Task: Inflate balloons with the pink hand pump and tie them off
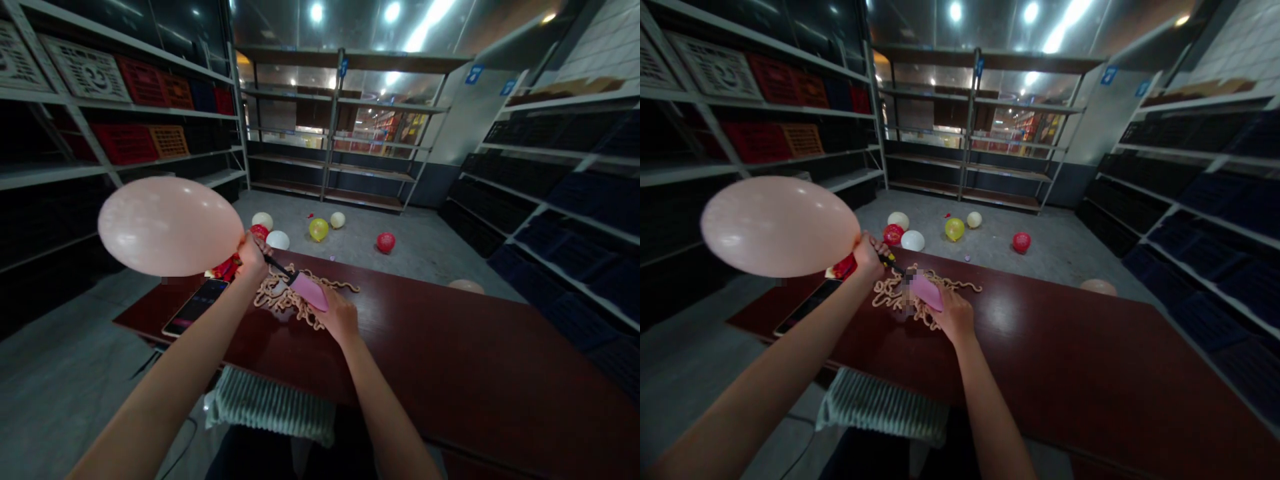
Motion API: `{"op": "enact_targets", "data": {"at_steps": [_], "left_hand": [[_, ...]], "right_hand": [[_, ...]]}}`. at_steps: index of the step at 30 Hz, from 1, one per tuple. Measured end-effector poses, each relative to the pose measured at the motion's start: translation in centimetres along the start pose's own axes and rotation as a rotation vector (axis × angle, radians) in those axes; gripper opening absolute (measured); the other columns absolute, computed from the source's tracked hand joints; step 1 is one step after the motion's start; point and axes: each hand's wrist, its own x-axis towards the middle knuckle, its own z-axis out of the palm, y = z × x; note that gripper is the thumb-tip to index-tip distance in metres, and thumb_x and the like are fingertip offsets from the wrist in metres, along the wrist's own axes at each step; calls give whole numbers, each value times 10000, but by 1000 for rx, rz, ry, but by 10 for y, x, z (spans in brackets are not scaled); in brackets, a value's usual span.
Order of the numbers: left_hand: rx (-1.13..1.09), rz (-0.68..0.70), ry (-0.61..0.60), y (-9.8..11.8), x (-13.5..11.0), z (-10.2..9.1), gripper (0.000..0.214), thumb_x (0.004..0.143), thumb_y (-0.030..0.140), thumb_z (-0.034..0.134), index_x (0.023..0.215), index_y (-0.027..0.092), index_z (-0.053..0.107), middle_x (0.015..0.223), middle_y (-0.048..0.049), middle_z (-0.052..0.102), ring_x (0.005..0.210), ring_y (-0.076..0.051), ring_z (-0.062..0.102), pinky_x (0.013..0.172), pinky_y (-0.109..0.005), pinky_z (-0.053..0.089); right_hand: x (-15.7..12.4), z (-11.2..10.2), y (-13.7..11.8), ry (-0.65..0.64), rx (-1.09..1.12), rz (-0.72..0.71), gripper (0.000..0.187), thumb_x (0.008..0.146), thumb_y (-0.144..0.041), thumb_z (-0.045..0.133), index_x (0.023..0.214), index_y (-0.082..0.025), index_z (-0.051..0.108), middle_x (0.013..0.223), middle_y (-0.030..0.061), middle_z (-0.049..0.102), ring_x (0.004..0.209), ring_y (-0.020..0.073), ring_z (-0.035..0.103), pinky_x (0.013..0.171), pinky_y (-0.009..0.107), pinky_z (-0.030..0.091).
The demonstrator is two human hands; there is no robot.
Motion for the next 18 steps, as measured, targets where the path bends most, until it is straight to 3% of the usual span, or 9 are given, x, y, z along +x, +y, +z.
{"op": "enact_targets", "data": {"at_steps": [6,10,14,18], "left_hand": [[12,122,30,53,4,8,371,881,153,521,603,203,280,457,75,263,328,-82,263,340,-197,229],[54,191,-34,74,6,29,438,972,265,526,607,201,292,453,73,262,326,-77,261,341,-195,233],[72,244,-106,63,1,59,471,1013,313,511,597,196,324,432,65,267,316,-80,265,330,-195,227],[83,190,-162,20,-4,87,486,1002,276,523,565,195,326,407,58,278,303,-83,281,320,-189,250]], "right_hand": [[-1,-4,-5,47,32,-58,475,817,-370,748,1251,-215,635,1095,58,763,906,202,730,803,263,525],[0,-2,-5,75,124,-28,454,820,-385,743,1225,-205,643,1051,57,768,912,203,736,807,257,535],[0,4,-1,110,186,37,441,829,-373,717,1216,-176,645,1071,74,768,916,209,743,825,267,550],[-3,10,9,177,157,138,460,827,-350,685,1246,-168,631,1152,97,751,943,222,745,824,283,556]]}}
